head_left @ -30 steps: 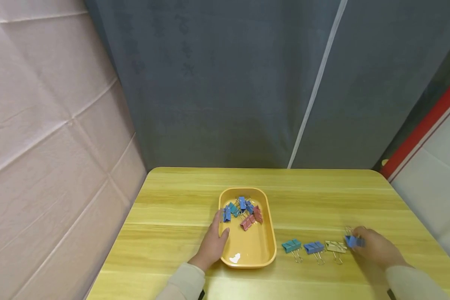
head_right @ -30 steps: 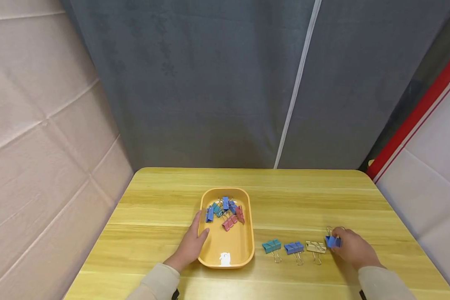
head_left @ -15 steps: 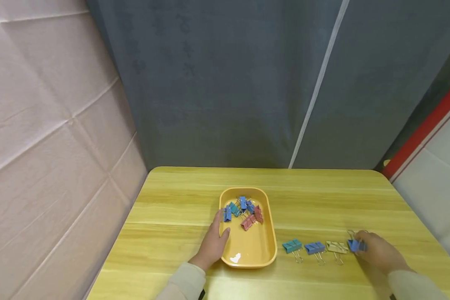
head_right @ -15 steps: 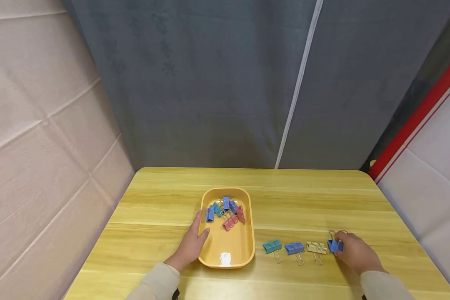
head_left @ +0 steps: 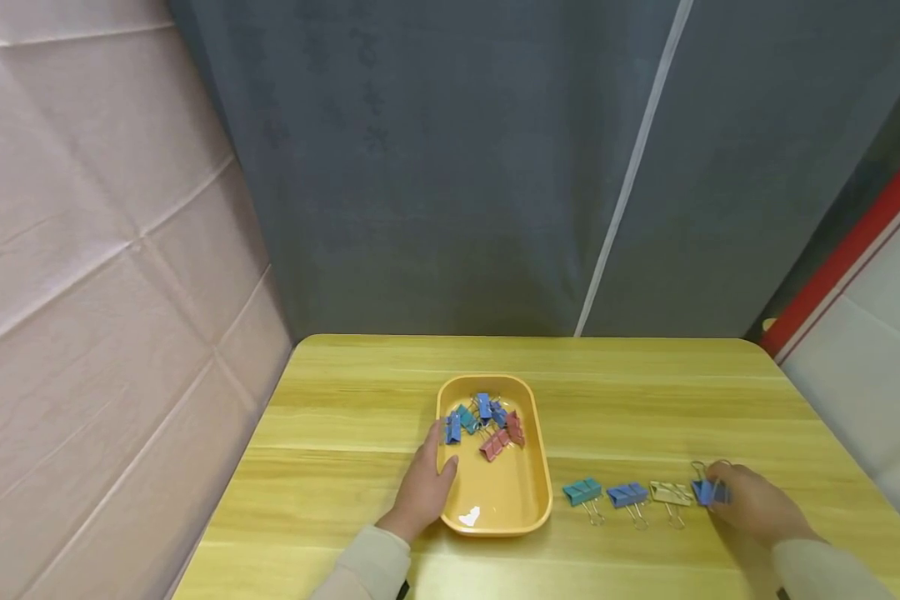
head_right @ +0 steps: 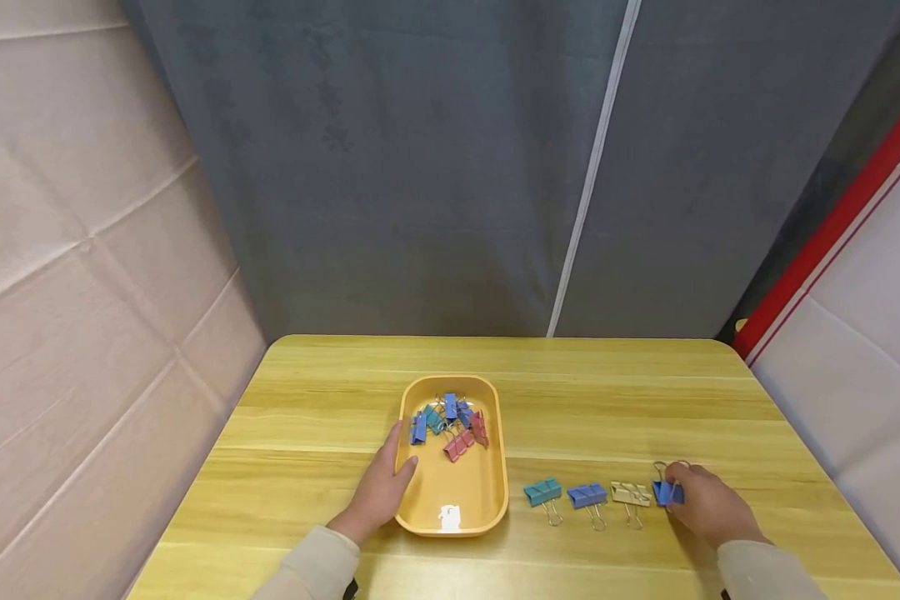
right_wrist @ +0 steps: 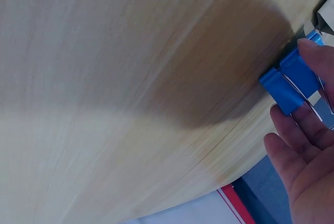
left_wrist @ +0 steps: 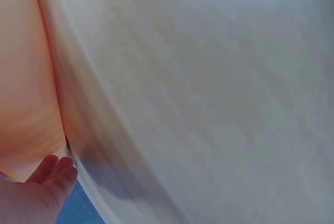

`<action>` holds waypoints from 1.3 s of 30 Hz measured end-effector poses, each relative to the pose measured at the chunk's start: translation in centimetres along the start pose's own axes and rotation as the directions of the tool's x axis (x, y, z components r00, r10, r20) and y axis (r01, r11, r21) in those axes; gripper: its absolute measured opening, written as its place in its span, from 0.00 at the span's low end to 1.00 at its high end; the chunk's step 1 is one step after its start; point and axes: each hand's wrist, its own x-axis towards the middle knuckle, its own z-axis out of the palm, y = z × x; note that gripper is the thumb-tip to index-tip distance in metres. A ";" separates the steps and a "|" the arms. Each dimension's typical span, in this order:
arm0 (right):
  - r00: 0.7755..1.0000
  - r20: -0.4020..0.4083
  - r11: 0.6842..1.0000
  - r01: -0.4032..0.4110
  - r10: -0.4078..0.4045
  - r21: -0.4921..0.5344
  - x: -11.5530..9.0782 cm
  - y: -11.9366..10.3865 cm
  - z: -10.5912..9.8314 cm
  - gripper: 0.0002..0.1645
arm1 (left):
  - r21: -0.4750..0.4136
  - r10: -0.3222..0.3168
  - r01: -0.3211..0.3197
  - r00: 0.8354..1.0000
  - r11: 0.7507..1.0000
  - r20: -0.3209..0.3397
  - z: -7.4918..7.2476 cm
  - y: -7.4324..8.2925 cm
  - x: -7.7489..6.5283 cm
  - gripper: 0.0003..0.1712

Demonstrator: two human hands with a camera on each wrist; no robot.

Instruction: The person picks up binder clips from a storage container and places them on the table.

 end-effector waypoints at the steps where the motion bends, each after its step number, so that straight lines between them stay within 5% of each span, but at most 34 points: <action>1: 1.000 -0.003 1.000 0.003 -0.003 -0.004 0.0 0.0 0.0 0.22 | 0.007 -0.001 0.001 1.000 1.000 -0.004 0.0 0.0 0.0 0.37; 39: 0.997 -0.068 0.993 0.039 -0.047 -0.111 -1.0 -0.8 0.2 0.26 | 0.067 0.020 -0.018 0.999 0.998 -0.031 -0.1 0.2 -0.1 0.36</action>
